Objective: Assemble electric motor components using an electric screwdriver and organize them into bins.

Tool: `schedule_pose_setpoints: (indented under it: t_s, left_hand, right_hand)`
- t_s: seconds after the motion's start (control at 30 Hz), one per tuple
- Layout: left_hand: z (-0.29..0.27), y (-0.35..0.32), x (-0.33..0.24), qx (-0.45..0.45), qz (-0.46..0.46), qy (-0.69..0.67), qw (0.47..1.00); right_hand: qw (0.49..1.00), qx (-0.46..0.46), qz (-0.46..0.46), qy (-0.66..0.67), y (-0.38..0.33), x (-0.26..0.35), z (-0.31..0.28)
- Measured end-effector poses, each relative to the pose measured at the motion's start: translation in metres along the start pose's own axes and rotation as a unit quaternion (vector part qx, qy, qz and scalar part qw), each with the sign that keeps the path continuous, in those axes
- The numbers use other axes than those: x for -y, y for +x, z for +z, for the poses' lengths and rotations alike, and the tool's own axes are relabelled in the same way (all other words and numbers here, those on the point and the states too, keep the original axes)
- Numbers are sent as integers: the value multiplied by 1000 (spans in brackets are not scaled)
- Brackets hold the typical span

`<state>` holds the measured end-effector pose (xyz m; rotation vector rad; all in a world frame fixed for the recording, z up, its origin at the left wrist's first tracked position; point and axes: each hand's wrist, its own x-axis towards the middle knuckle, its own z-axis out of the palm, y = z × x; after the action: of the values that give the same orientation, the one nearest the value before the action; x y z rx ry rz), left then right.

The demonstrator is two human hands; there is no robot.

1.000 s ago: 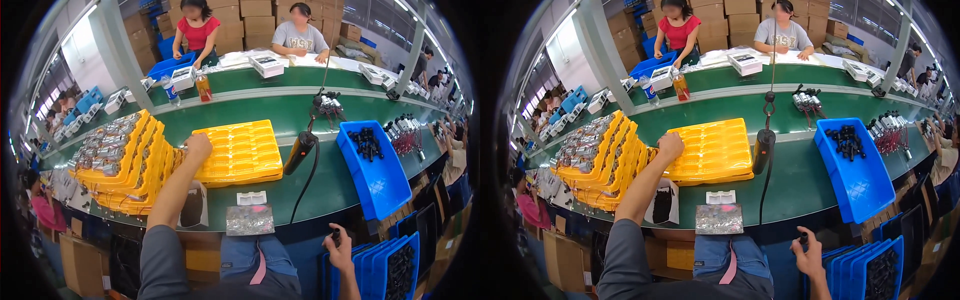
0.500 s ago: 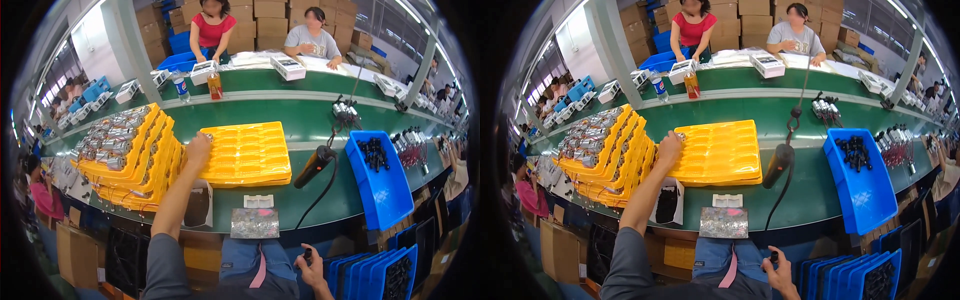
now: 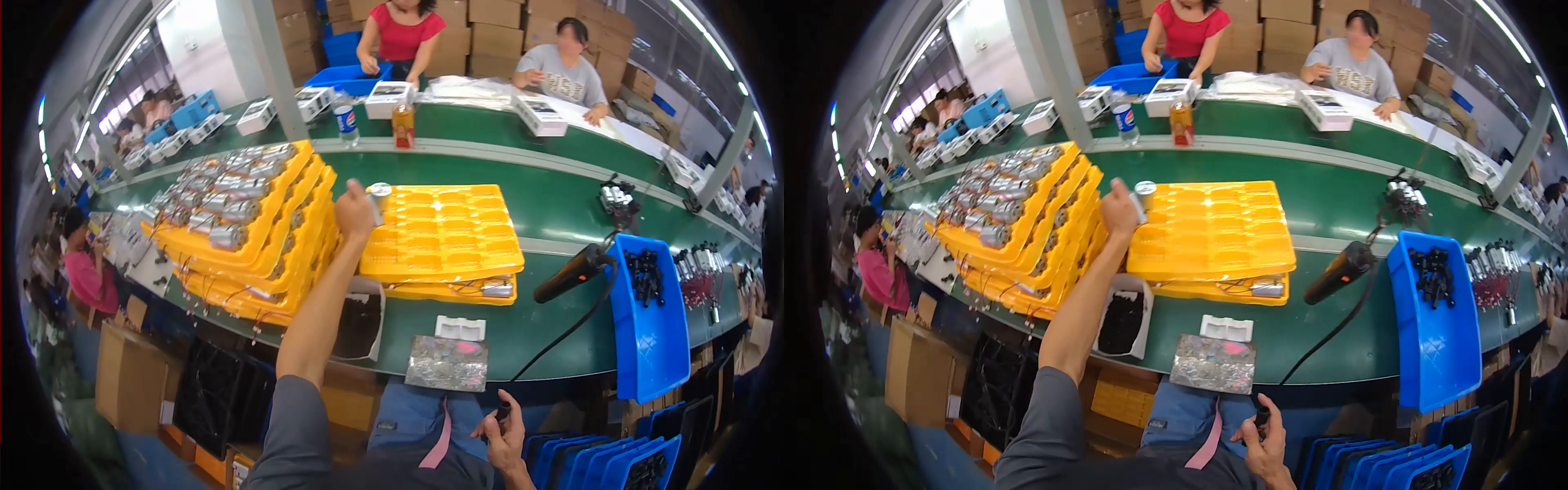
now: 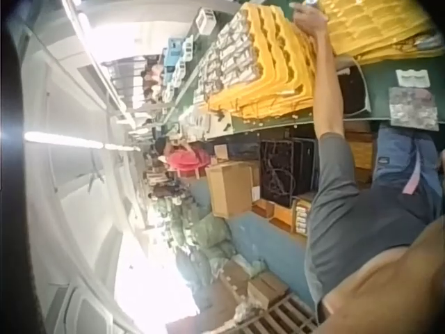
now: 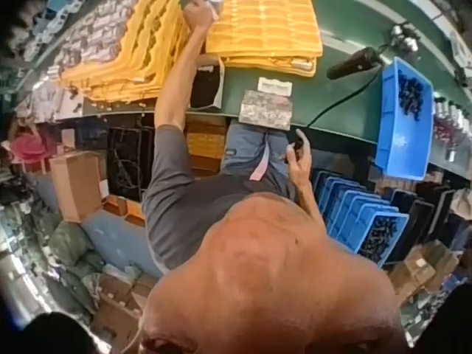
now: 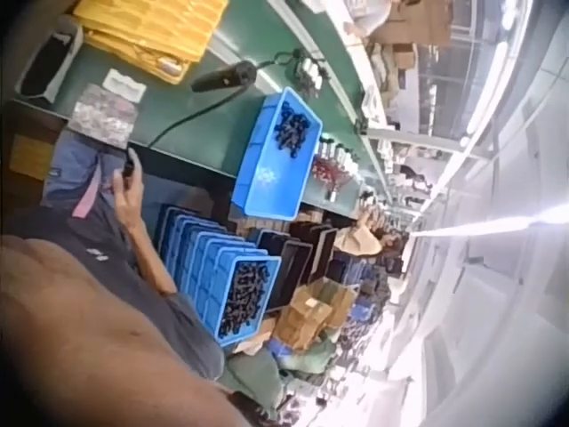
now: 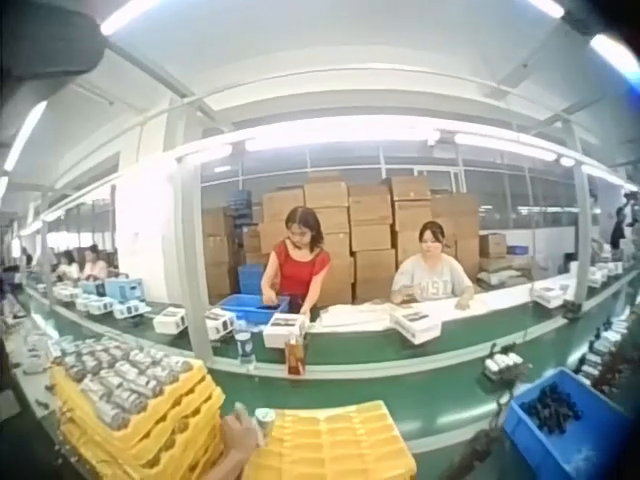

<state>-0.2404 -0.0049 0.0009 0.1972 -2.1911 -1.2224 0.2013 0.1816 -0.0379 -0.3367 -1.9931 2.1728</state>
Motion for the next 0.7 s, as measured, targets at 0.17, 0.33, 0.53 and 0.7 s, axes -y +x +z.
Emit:
schedule_pose_setpoints:
  t_s: [0.17,0.33,0.53,0.7]
  left_hand:
    - [7,14,35,196,-329,-349,855]
    - [-13,-30,-11,354,-403,-525,661]
    - [-70,-70,-45,230,-364,-742,514]
    - [-93,-100,-26,238,-268,-873,330]
  right_hand:
    - [1000,1,3,4,1,0,4]
    - [999,-29,17,-42,5,-3,-3]
    - [998,-16,33,-57,27,-17,-8]
    - [1000,-8,25,17,34,8,14]
